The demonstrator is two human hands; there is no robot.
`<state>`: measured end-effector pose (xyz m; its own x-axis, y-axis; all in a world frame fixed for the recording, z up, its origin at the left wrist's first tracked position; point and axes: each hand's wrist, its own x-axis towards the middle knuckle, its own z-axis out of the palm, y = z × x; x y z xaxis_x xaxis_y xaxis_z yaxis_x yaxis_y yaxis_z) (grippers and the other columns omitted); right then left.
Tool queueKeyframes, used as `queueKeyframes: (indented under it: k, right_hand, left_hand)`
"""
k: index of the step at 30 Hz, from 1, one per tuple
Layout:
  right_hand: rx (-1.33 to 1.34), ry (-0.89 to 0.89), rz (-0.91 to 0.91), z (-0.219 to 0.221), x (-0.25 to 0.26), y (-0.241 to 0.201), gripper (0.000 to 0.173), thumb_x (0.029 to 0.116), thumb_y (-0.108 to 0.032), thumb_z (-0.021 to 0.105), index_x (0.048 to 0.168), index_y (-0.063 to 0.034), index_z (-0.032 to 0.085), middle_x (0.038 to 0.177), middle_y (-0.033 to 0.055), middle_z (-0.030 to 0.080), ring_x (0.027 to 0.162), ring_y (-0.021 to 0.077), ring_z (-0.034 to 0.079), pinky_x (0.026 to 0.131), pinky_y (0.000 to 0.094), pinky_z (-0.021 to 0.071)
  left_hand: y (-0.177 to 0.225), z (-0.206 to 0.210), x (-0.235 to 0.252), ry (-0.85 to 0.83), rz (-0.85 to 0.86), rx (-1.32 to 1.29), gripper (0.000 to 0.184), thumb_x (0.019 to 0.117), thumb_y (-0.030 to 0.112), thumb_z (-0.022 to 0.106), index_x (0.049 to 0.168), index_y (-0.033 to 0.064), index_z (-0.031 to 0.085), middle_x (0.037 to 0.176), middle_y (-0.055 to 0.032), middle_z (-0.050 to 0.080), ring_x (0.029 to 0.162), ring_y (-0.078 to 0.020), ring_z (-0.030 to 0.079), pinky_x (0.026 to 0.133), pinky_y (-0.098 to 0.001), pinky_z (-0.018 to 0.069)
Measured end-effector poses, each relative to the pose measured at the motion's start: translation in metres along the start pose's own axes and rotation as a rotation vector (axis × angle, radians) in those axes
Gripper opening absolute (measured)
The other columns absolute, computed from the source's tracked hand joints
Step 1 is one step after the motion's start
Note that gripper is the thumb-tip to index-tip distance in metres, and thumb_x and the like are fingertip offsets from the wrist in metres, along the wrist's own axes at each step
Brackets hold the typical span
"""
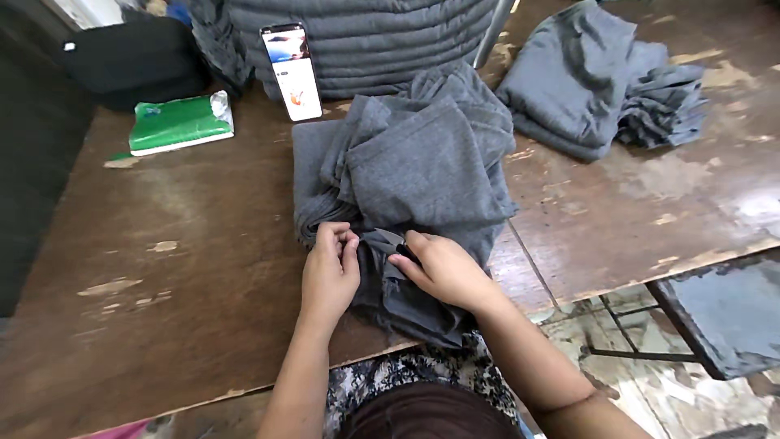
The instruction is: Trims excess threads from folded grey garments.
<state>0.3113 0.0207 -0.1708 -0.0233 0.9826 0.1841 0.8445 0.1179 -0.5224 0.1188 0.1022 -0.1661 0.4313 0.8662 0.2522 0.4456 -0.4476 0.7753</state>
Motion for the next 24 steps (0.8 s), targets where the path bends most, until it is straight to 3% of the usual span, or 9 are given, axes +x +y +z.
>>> queueKeyframes:
  k: [2,4,8,13,17,20,22,24]
  right_hand:
    - [-0.075,-0.03,0.01,0.001,0.004,-0.006,0.04,0.1073,-0.031,0.047,0.09,0.0006,0.065,0.076,0.0147,0.063,0.075,0.0332,0.069,0.067,0.0497,0.0563]
    - [-0.112,-0.046,0.005,0.0,0.006,-0.008,0.041,0.1077,-0.03,0.045,0.09,0.0002,0.066,0.076,0.015,0.065,0.077,0.034,0.07,0.067,0.0499,0.0566]
    - [-0.089,-0.049,-0.004,0.0,0.005,-0.003,0.055,0.1025,-0.053,0.05,0.088,-0.0018,0.063,0.07,0.0099,0.059,0.067,0.0287,0.065,0.06,0.0467,0.0528]
    - [-0.175,-0.059,0.054,0.002,0.009,-0.014,0.048,0.1032,-0.045,0.055,0.092,0.0003,0.065,0.074,0.0136,0.063,0.073,0.0334,0.069,0.064,0.0488,0.0557]
    - [-0.237,-0.069,0.083,0.005,0.011,-0.021,0.048,0.1058,-0.042,0.051,0.092,0.0012,0.066,0.075,0.0159,0.065,0.075,0.036,0.07,0.064,0.0498,0.0557]
    - [-0.252,-0.094,0.094,0.005,0.011,-0.022,0.047,0.1067,-0.04,0.05,0.091,0.0008,0.067,0.078,0.0175,0.066,0.078,0.0375,0.071,0.066,0.0513,0.056]
    - [-0.229,-0.096,0.1,0.005,0.01,-0.021,0.047,0.1071,-0.039,0.049,0.091,0.0008,0.068,0.079,0.0181,0.067,0.08,0.0383,0.071,0.067,0.0526,0.0561]
    - [-0.138,-0.048,0.075,0.004,0.007,-0.014,0.048,0.1074,-0.038,0.047,0.089,0.0009,0.066,0.076,0.0162,0.065,0.076,0.0363,0.07,0.065,0.0521,0.0558]
  left_hand:
    - [0.0,0.001,0.0,0.013,-0.01,-0.032,0.026,0.1011,0.007,0.057,0.125,0.0014,0.052,0.097,-0.0055,0.066,0.075,-0.006,0.06,0.067,-0.0239,0.0514]
    - [-0.001,0.003,0.0,0.042,-0.011,-0.05,0.027,0.1,0.008,0.059,0.125,0.0018,0.051,0.094,-0.003,0.066,0.07,-0.0025,0.057,0.063,-0.0195,0.0484]
    - [-0.003,0.004,0.0,0.08,0.006,-0.05,0.028,0.0991,0.009,0.061,0.125,0.0018,0.051,0.092,-0.0024,0.065,0.069,-0.0026,0.057,0.061,-0.0195,0.0482]
    - [-0.002,0.005,0.0,0.095,0.046,-0.071,0.029,0.097,0.01,0.065,0.122,0.0036,0.052,0.094,-0.0003,0.067,0.074,-0.001,0.058,0.064,-0.0175,0.0473]
    - [-0.005,0.006,0.0,0.105,0.093,-0.045,0.026,0.096,0.012,0.066,0.118,0.004,0.054,0.096,-0.0004,0.068,0.079,-0.0021,0.059,0.07,-0.0188,0.0479]
    - [-0.006,0.007,0.0,0.112,0.129,-0.037,0.018,0.0966,0.009,0.063,0.113,0.0044,0.056,0.094,-0.0018,0.065,0.075,-0.003,0.056,0.067,-0.0188,0.0462]
    - [-0.006,0.001,-0.002,0.062,0.159,-0.084,0.013,0.0985,0.009,0.059,0.111,0.0047,0.057,0.092,-0.0002,0.063,0.073,0.0,0.055,0.066,-0.0158,0.047]
    - [-0.011,-0.025,-0.011,-0.193,0.225,-0.221,0.014,0.1004,0.016,0.059,0.105,0.0032,0.061,0.092,-0.0002,0.066,0.079,-0.0005,0.061,0.072,-0.019,0.0528]
